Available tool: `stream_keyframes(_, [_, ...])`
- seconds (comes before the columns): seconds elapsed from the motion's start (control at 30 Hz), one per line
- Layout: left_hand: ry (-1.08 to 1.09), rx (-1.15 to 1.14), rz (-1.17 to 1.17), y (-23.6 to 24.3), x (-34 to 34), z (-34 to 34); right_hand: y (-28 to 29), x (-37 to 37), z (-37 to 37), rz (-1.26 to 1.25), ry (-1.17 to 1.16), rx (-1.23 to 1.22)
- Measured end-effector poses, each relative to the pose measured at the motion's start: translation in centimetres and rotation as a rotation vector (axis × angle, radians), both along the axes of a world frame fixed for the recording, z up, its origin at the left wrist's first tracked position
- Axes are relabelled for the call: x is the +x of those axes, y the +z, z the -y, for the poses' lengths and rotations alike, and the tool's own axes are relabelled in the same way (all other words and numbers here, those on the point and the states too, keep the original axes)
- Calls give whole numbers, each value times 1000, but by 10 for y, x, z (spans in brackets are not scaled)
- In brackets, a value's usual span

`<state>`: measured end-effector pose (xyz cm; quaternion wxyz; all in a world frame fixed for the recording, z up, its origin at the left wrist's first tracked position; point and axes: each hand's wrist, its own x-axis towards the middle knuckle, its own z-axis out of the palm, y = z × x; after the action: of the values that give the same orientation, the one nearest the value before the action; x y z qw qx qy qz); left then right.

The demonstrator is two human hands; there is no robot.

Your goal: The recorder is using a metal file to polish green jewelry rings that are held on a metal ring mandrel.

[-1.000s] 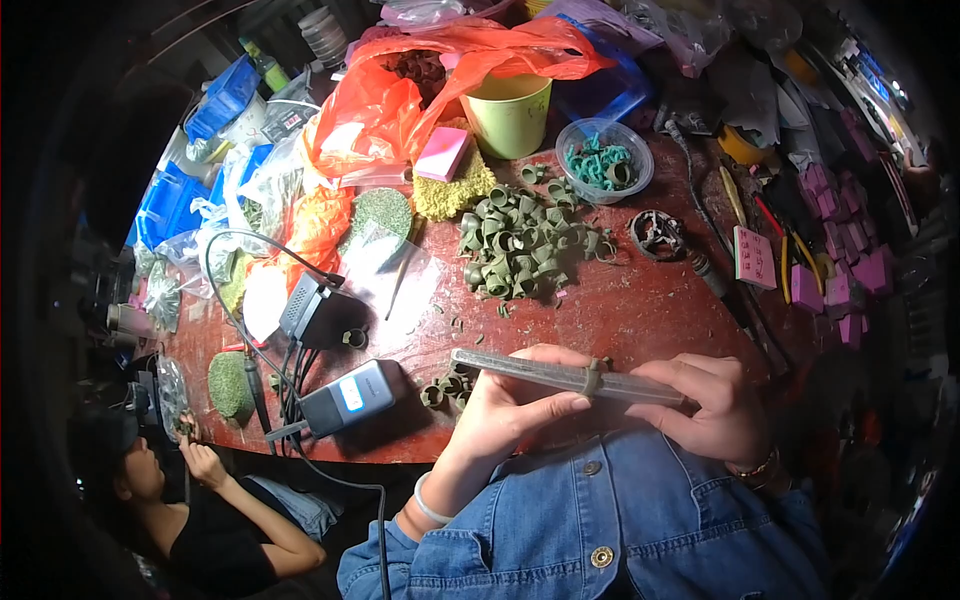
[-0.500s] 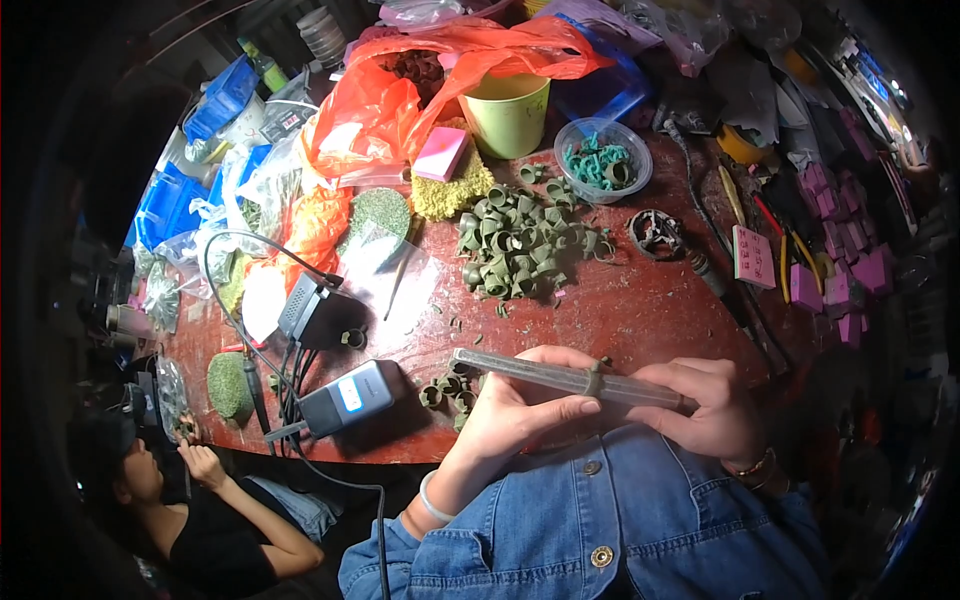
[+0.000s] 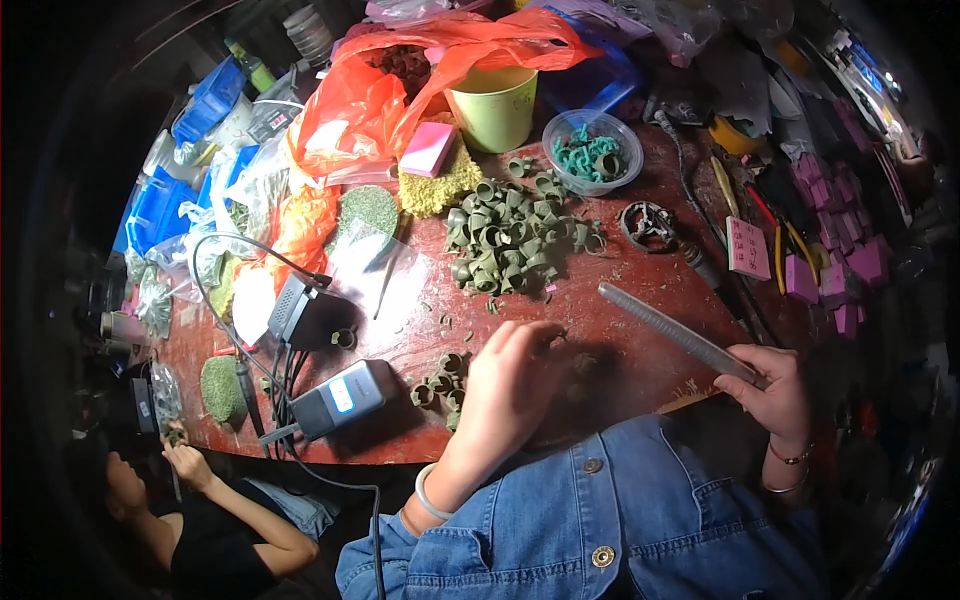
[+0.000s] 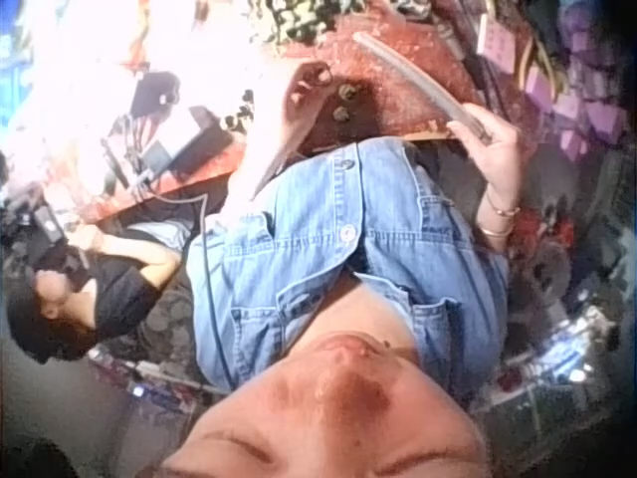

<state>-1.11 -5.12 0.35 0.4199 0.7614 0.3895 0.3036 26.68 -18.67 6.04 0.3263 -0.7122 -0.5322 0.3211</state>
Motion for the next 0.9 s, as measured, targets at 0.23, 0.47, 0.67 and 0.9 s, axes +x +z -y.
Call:
stream_keyframes(0.23, [-63,139,-254,-2,12,7,-10,-5,0,-26,6,39])
stream_keyframes(0.47, [-217,181,58,1,26,3,-16,-7,-4,-2,-2,56])
stream_keyframes(0.67, [263,402,-215,6,14,-28,-16,-9,-4,-15,-23,60])
stream_keyframes(0.9, [274,460,-421,-2,3,-35,-9,-18,-14,-14,38,74])
